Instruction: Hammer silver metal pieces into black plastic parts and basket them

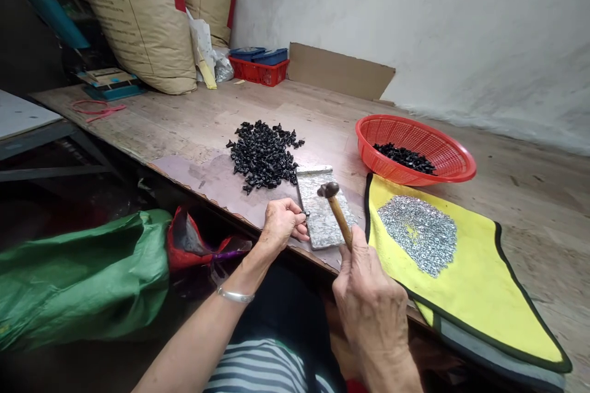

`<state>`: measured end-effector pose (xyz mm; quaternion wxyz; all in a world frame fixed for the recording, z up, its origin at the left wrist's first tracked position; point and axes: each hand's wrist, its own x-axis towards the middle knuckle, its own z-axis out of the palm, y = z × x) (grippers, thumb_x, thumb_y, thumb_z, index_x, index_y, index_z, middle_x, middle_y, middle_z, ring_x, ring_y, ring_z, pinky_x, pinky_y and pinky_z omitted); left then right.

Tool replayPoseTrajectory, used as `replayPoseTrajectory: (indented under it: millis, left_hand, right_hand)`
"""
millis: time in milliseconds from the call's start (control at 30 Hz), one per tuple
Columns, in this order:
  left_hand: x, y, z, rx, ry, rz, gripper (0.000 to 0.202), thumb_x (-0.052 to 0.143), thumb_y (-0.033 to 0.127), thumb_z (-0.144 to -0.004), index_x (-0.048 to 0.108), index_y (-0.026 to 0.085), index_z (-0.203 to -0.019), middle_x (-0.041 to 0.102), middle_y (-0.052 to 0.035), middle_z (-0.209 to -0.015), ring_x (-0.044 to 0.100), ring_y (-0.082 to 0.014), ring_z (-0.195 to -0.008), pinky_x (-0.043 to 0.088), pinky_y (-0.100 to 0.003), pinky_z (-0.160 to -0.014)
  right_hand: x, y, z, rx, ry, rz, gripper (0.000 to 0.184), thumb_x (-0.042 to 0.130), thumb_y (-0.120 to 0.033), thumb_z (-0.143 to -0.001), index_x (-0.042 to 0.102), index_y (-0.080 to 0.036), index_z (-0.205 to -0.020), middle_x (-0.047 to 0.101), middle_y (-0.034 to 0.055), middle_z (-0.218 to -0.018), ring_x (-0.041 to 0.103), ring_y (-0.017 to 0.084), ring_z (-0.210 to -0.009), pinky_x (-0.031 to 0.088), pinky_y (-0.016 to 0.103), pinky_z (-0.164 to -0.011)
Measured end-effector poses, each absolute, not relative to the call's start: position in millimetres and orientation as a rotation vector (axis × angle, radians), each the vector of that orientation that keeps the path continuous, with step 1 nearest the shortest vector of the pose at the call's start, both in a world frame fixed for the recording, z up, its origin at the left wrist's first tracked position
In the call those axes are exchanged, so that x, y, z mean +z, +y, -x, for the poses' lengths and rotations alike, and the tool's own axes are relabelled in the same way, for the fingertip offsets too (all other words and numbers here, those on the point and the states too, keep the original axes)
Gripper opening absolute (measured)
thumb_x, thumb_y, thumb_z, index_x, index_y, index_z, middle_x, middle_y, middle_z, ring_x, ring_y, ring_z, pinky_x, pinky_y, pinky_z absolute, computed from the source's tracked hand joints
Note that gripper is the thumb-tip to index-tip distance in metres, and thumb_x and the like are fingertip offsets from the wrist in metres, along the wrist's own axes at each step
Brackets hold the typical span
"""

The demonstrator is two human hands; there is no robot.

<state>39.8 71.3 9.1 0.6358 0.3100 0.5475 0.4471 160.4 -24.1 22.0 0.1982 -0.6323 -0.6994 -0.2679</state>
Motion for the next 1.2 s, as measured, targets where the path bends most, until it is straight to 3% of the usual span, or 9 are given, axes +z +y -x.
replayPoseTrajectory:
  millis: [133,367,467,667,867,967,1033,1100,1200]
  left_hand:
    - [10,71,-40,1.033,1.262,-0.691,0.016,0.052,0.002,-0.062,0.044,0.015,-0.057,0.043,0.0055,-0.029,0.049,-0.0133,-0.026,0.046,-0.024,-0.033]
    - [8,68,-37,1.086,1.196,-0.684,0.014,0.055,0.006,-0.061,0.045,0.015,-0.058,0.048,0.0036,-0.033,0.049,-0.0128,-0.028,0.047,-0.025,-0.032]
    - [8,62,-31,1.152,1.095,-0.686,0.014,0.058,0.009,-0.060,0.045,0.015,-0.059,0.053,0.0029,-0.039,0.050,-0.0116,-0.031,0.047,-0.025,-0.032]
    - [11,42,-22,1.153,0.908,-0.799,0.016,0.065,0.017,-0.060,0.050,0.014,-0.063,0.054,0.0029,-0.042,0.050,-0.0108,-0.032,0.048,-0.024,-0.034]
    - [13,34,-36,1.078,0.771,-0.839,0.017,0.066,0.020,-0.062,0.053,0.013,-0.070,0.057,0.0018,-0.046,0.053,-0.0115,-0.035,0.049,-0.025,-0.036]
    - [10,33,-38,1.115,0.826,-0.804,0.030,0.066,0.020,-0.063,0.054,0.012,-0.089,0.061,0.0018,-0.055,0.054,-0.0114,-0.037,0.051,-0.027,-0.037]
    - [7,33,-36,1.141,0.872,-0.796,0.035,0.066,0.021,-0.064,0.052,0.012,-0.095,0.061,0.0016,-0.058,0.054,-0.0114,-0.039,0.052,-0.027,-0.038]
    - [5,33,-34,1.123,0.911,-0.808,0.032,0.065,0.022,-0.064,0.052,0.012,-0.092,0.061,0.0012,-0.057,0.054,-0.0117,-0.039,0.051,-0.027,-0.038]
    - [5,33,-32,1.068,0.945,-0.814,0.029,0.065,0.021,-0.061,0.051,0.012,-0.084,0.060,0.0012,-0.055,0.054,-0.0120,-0.038,0.051,-0.028,-0.037]
  right_hand:
    - [14,-23,-157,-0.624,-2.000,1.932,0.032,0.043,-0.018,-0.084,0.063,-0.011,-0.110,0.065,0.0069,-0.065,0.055,0.014,-0.041,0.035,0.025,-0.040]
    - [12,2,-174,0.505,-1.784,1.877,0.041,0.038,-0.029,-0.084,0.050,-0.019,-0.121,0.061,-0.0010,-0.058,0.054,0.016,-0.042,0.040,0.027,-0.040]
    - [15,5,-174,0.541,-1.790,1.929,0.034,0.039,-0.029,-0.084,0.056,-0.020,-0.112,0.055,-0.0022,-0.051,0.051,0.015,-0.039,0.038,0.026,-0.040]
    - [39,4,-169,0.455,-1.730,1.824,0.021,0.046,-0.032,-0.083,0.063,-0.019,-0.083,0.063,0.0085,-0.075,0.059,0.018,-0.068,0.042,0.027,-0.056]
    - [41,25,-171,1.213,-1.434,1.493,0.033,0.055,-0.049,-0.075,0.058,-0.016,-0.073,0.049,-0.0031,-0.046,0.039,0.007,-0.035,0.029,0.022,-0.035]
    - [59,53,-202,0.979,-1.365,1.497,0.029,0.063,-0.044,-0.068,0.057,-0.015,-0.068,0.052,-0.0017,-0.048,0.044,0.009,-0.037,0.036,0.022,-0.037]
    - [78,74,-236,0.580,-1.306,1.560,0.031,0.060,-0.042,-0.071,0.059,-0.014,-0.084,0.059,0.0018,-0.061,0.053,0.010,-0.047,0.045,0.024,-0.044]
    - [92,89,-268,0.421,-1.249,1.627,0.037,0.051,-0.043,-0.078,0.055,-0.013,-0.099,0.062,0.0070,-0.074,0.056,0.011,-0.052,0.047,0.026,-0.046]
    - [86,91,-292,0.292,-1.352,1.754,0.031,0.055,-0.039,-0.075,0.060,-0.012,-0.090,0.064,0.0097,-0.072,0.057,0.014,-0.051,0.045,0.027,-0.043]
